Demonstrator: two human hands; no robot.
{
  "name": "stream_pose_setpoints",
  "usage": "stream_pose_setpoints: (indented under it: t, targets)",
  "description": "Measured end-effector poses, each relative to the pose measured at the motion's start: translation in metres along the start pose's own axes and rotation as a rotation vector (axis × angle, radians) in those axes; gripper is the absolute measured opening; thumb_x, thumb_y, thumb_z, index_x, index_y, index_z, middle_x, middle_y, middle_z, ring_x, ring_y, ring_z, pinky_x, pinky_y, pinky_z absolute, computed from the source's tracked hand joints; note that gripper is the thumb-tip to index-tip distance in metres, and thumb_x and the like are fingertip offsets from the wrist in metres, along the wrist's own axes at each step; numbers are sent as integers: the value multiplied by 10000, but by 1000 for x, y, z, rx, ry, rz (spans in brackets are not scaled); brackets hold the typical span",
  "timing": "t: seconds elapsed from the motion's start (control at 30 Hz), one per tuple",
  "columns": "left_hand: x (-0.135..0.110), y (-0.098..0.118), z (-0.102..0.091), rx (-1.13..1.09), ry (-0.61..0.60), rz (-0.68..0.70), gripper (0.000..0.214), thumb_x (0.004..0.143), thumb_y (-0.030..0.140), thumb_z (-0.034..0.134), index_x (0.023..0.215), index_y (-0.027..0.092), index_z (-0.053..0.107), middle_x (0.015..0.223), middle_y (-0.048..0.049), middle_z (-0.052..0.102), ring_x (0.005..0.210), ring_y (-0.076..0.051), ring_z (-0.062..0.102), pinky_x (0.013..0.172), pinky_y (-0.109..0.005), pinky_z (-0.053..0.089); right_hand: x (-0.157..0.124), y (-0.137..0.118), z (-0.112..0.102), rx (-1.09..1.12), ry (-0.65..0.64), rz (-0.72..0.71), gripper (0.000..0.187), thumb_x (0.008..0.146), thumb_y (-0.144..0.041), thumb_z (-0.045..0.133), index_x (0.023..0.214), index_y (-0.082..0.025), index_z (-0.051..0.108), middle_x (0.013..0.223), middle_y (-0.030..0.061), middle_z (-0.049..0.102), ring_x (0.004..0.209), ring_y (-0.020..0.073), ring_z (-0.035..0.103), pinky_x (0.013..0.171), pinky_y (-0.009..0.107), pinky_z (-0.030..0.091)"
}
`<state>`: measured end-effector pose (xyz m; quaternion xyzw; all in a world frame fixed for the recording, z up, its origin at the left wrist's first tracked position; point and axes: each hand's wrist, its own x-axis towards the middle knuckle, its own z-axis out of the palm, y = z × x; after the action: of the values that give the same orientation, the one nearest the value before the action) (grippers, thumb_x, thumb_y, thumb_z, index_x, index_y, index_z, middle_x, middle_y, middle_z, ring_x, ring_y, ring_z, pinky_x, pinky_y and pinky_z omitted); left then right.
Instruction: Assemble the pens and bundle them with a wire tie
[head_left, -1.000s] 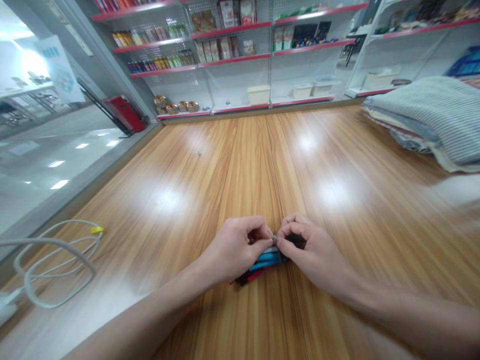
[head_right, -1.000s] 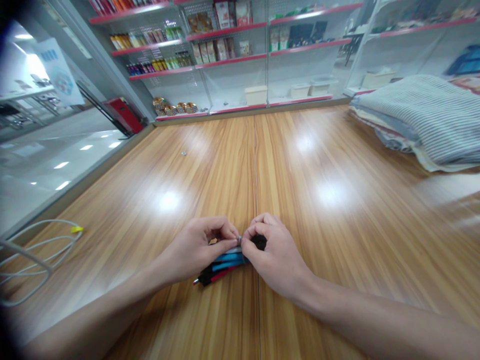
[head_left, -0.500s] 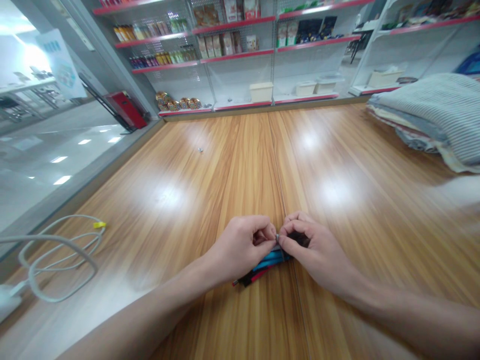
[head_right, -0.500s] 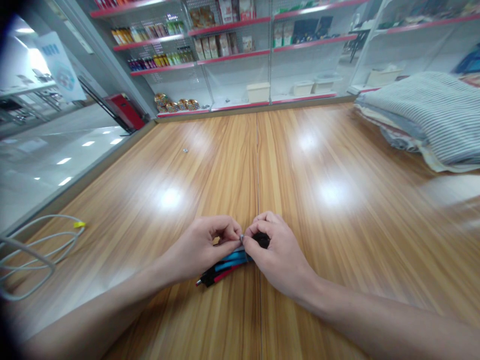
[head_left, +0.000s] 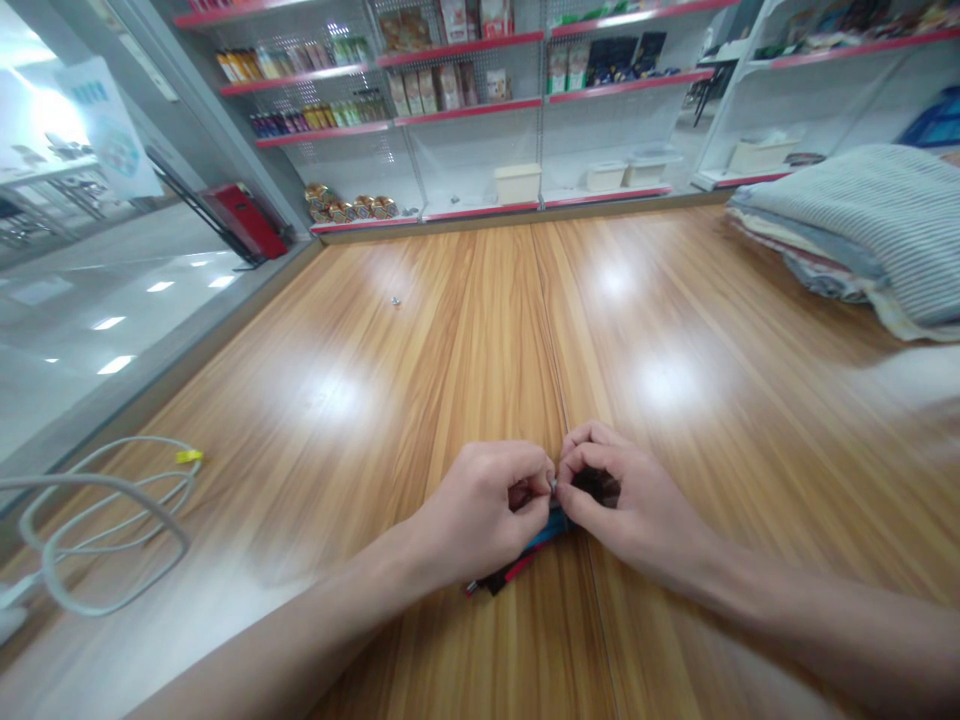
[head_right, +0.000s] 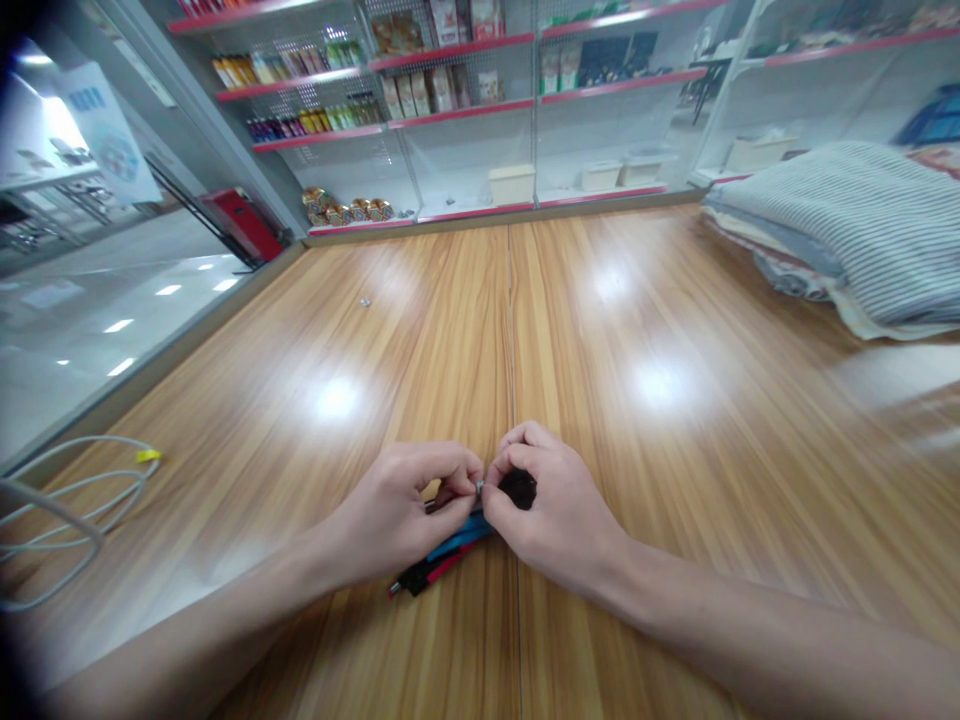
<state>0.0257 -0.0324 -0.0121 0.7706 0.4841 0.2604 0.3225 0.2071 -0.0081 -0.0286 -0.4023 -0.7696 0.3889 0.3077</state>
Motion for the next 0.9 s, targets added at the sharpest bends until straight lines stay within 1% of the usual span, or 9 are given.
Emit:
stream_pose_setpoints:
  t: [0.2, 0.43, 0.67, 0.77, 0.9]
  targets:
    - [0, 1, -1, 29, -1, 33, 121, 714, 53, 509, 670, 165, 502, 679, 11, 582, 593, -89, 486, 586, -227, 385, 0, 0, -2, -2, -28, 14, 111, 751, -102, 549, 677, -183, 570, 840, 13, 528, 737, 130, 550, 641, 267, 453]
    - [0, 3, 1, -27, 23, -50, 121, 731, 77, 526, 645, 158, 499, 676, 9, 599, 572, -77, 486, 574, -215, 388, -1, -2, -3, 11, -42, -18, 129, 723, -60, 539, 678, -179, 562, 850, 10, 526, 750, 129, 544, 673, 278, 448]
    - [0, 2, -3, -64, 21, -82, 98, 738, 111, 550, 647, 147, 545, 671, 0, 602, 620, -96, 533, 580, -216, 405, -3, 0, -2, 24, -52, -26, 109, 747, -81, 547, 690, -173, 556, 861, 21, 509, 747, 129, 529, 653, 274, 441]
    - [0, 3, -5, -48, -5, -110, 83, 733, 127, 556, 652, 145, 558, 669, -5, 604, 613, -102, 537, 573, -222, 410, -4, 0, -2, 20, -43, -42, 100, 743, -83, 548, 694, -171, 550, 859, 26, 500, 738, 132, 521, 641, 276, 439]
    - [1, 5, -8, -15, -45, -125, 50, 731, 139, 547, 692, 149, 577, 660, -1, 596, 607, -108, 537, 566, -228, 410, -5, -1, -2, -6, -27, -79, 95, 742, -80, 545, 707, -168, 549, 867, 37, 492, 765, 146, 521, 666, 291, 446]
